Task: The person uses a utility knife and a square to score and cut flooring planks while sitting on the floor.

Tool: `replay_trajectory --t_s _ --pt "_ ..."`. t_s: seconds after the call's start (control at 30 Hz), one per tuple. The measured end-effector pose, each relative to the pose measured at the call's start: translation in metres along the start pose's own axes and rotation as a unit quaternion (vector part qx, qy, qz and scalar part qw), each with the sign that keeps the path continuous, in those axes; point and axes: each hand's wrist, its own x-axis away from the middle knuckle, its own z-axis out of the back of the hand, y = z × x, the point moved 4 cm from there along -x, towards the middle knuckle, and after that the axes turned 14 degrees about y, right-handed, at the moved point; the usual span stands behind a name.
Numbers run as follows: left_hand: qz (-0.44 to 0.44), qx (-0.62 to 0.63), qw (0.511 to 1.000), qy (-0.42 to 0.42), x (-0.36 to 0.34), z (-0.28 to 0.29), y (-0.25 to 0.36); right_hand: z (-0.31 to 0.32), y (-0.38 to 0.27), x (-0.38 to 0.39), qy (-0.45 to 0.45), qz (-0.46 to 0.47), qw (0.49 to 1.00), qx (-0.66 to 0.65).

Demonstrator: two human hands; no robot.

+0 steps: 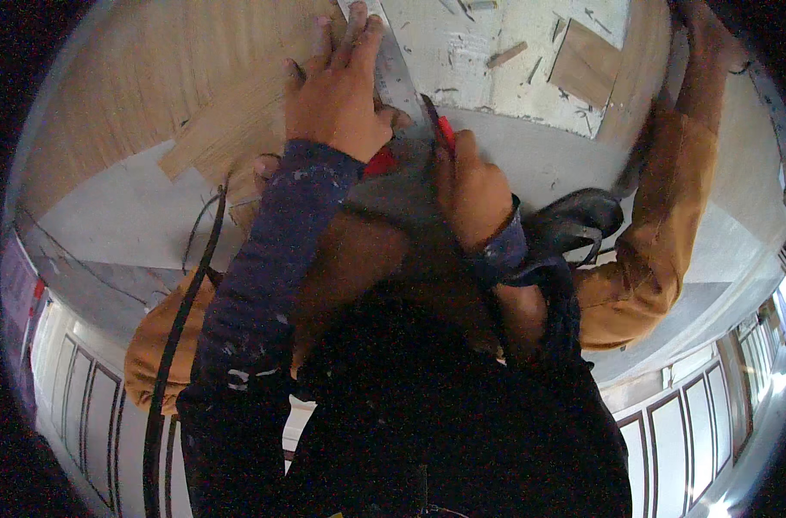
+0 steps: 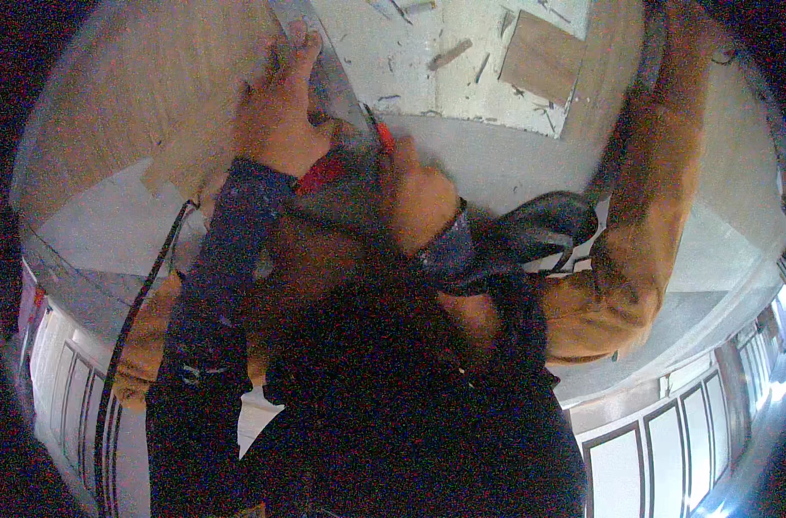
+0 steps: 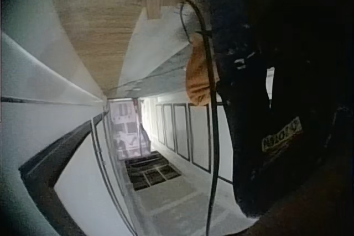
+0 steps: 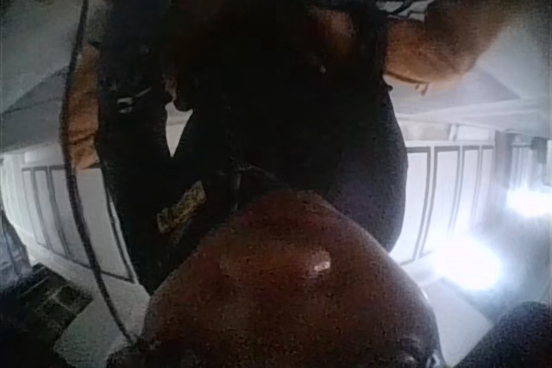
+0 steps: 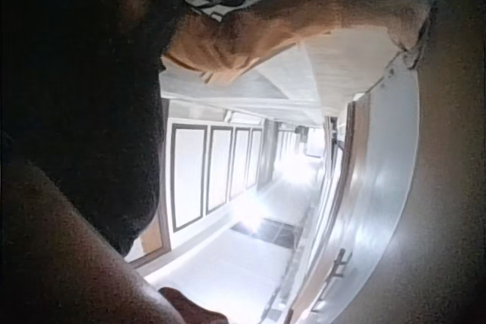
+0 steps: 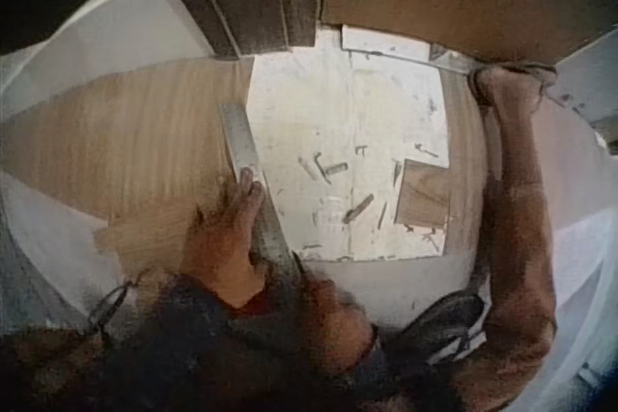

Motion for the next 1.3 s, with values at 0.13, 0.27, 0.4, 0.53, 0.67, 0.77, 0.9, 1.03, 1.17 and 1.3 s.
replay_trajectory --t_s 0.13,0.27,0.4,0.53,0.67,0.77,0.9,1.03,1.17,1.3 --pt "0.039 0.041 0.998 -0.042 0.002 -0.007 -0.004 0.005 -0.016 -0.037 0.064 0.020 0.997 -0.023" --pt "0.036 0.032 0.998 -0.044 -0.001 -0.003 0.000 0.001 -0.036 -0.086 0.114 0.067 0.990 -0.049" --pt "0.049 0.040 0.998 -0.029 0.003 -0.004 -0.003 -0.004 -0.049 -0.097 0.113 0.077 0.991 -0.016" --pt "0.042 0.051 0.998 -0.004 0.005 -0.008 -0.004 -0.008 -0.051 -0.099 0.122 0.085 0.989 -0.018" --pt "0.038 0.049 0.998 0.023 0.006 -0.011 -0.005 -0.007 -0.052 -0.101 0.116 0.092 0.989 0.007" --pt "0.041 0.040 0.998 0.013 0.005 -0.011 -0.006 -0.003 -0.058 -0.101 0.090 0.086 0.992 0.010" --pt "0.034 0.041 0.999 0.007 0.007 -0.015 -0.003 -0.009 -0.051 -0.102 0.114 0.118 0.986 0.012" --pt "0.034 0.022 0.999 0.024 0.006 -0.021 -0.003 -0.010 -0.052 -0.098 0.102 0.101 0.989 0.020" --pt "0.036 0.040 0.998 0.026 0.006 -0.018 0.001 -0.009 -0.050 -0.091 0.110 0.079 0.989 0.062" --pt "0.025 0.053 0.998 0.020 0.009 -0.029 -0.008 -0.015 -0.040 -0.075 0.026 -0.023 0.995 0.095"
